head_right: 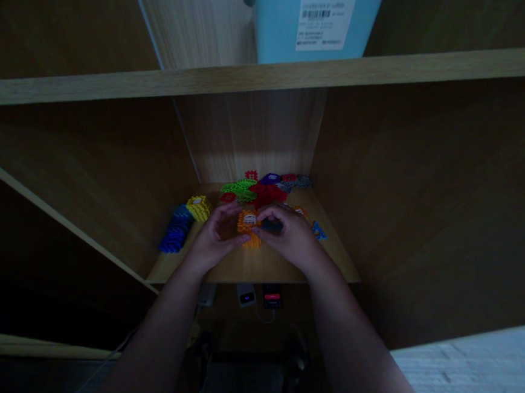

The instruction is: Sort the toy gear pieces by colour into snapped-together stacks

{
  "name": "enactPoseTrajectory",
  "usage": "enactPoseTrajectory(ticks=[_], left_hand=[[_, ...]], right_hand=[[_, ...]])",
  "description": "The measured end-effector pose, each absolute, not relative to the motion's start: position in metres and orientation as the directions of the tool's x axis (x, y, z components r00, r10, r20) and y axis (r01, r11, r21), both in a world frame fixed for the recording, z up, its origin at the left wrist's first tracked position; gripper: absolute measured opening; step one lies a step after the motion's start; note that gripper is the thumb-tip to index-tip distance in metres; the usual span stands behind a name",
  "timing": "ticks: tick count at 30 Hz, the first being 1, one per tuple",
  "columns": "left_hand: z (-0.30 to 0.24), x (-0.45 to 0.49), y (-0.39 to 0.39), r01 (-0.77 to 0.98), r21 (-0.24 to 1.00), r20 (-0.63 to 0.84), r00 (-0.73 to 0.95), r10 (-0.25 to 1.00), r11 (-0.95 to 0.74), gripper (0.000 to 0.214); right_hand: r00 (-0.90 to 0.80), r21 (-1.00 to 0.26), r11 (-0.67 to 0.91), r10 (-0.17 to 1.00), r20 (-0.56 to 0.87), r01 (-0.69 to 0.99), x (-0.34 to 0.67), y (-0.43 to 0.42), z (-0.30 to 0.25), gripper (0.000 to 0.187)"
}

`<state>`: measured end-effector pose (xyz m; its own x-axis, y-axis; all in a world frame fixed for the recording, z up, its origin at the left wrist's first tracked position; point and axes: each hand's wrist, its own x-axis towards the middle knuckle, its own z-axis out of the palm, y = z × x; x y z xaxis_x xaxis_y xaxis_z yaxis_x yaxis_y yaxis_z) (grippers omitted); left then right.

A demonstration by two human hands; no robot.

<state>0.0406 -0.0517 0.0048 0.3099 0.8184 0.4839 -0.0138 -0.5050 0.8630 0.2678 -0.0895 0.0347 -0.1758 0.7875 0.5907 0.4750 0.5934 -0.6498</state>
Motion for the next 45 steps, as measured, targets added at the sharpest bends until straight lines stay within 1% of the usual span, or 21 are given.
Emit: enactPoseTrajectory(ticks=[10, 25, 28, 30, 32, 34, 36, 38, 40, 42, 45], left_hand=[[0.0, 0.041, -0.049, 0.003, 0.854, 0.495, 0.305, 0.814, -0.521, 0.068], [0.0, 0.042, -0.049, -0.004, 0.85, 0.503, 0.304, 0.809, -0.527, 0.065], [0.0, 0.041, -0.049, -0.001, 0.851, 0.5, 0.306, 0.81, -0.525, 0.066], [0.0, 0.04, -0.049, -0.001, 0.853, 0.497, 0.31, 0.811, -0.522, 0.067], [0.0, 0.039, -0.05, 0.002, 0.852, 0.495, 0.317, 0.809, -0.523, 0.067], [0.0, 0.039, -0.05, 0.012, 0.85, 0.495, 0.32, 0.807, -0.527, 0.067], [0.001, 0.039, -0.05, 0.018, 0.848, 0.498, 0.316, 0.808, -0.53, 0.066], [0.002, 0.039, -0.051, 0.004, 0.848, 0.503, 0.306, 0.808, -0.529, 0.064], [0.003, 0.04, -0.051, -0.018, 0.851, 0.506, 0.299, 0.809, -0.525, 0.061], [0.004, 0.041, -0.052, -0.03, 0.858, 0.498, 0.289, 0.817, -0.513, 0.057], [0.005, 0.041, -0.054, -0.037, 0.869, 0.485, 0.266, 0.833, -0.494, 0.054]], right_hand=[[-0.214, -0.65, 0.583, 0.802, 0.558, 0.487, 0.271, -0.091, 0.037, 0.016], [-0.257, -0.626, 0.613, 0.782, 0.568, 0.481, 0.268, -0.091, 0.038, 0.014], [-0.233, -0.63, 0.598, 0.79, 0.567, 0.496, 0.272, -0.091, 0.04, 0.015], [-0.158, -0.638, 0.543, 0.814, 0.558, 0.546, 0.283, -0.09, 0.039, 0.018], [-0.036, -0.627, 0.454, 0.827, 0.561, 0.633, 0.3, -0.086, 0.036, 0.023], [0.077, -0.552, 0.34, 0.798, 0.597, 0.761, 0.319, -0.081, 0.03, 0.028], [0.121, -0.429, 0.199, 0.782, 0.611, 0.881, 0.335, -0.076, 0.023, 0.03], [0.12, -0.309, 0.068, 0.827, 0.549, 0.949, 0.343, -0.073, 0.016, 0.033], [0.129, -0.245, -0.023, 0.895, 0.428, 0.969, 0.343, -0.073, 0.012, 0.038], [0.141, -0.249, -0.062, 0.939, 0.314, 0.967, 0.338, -0.072, 0.01, 0.043], [0.146, -0.269, -0.078, 0.959, 0.243, 0.96, 0.331, -0.068, 0.01, 0.044]])
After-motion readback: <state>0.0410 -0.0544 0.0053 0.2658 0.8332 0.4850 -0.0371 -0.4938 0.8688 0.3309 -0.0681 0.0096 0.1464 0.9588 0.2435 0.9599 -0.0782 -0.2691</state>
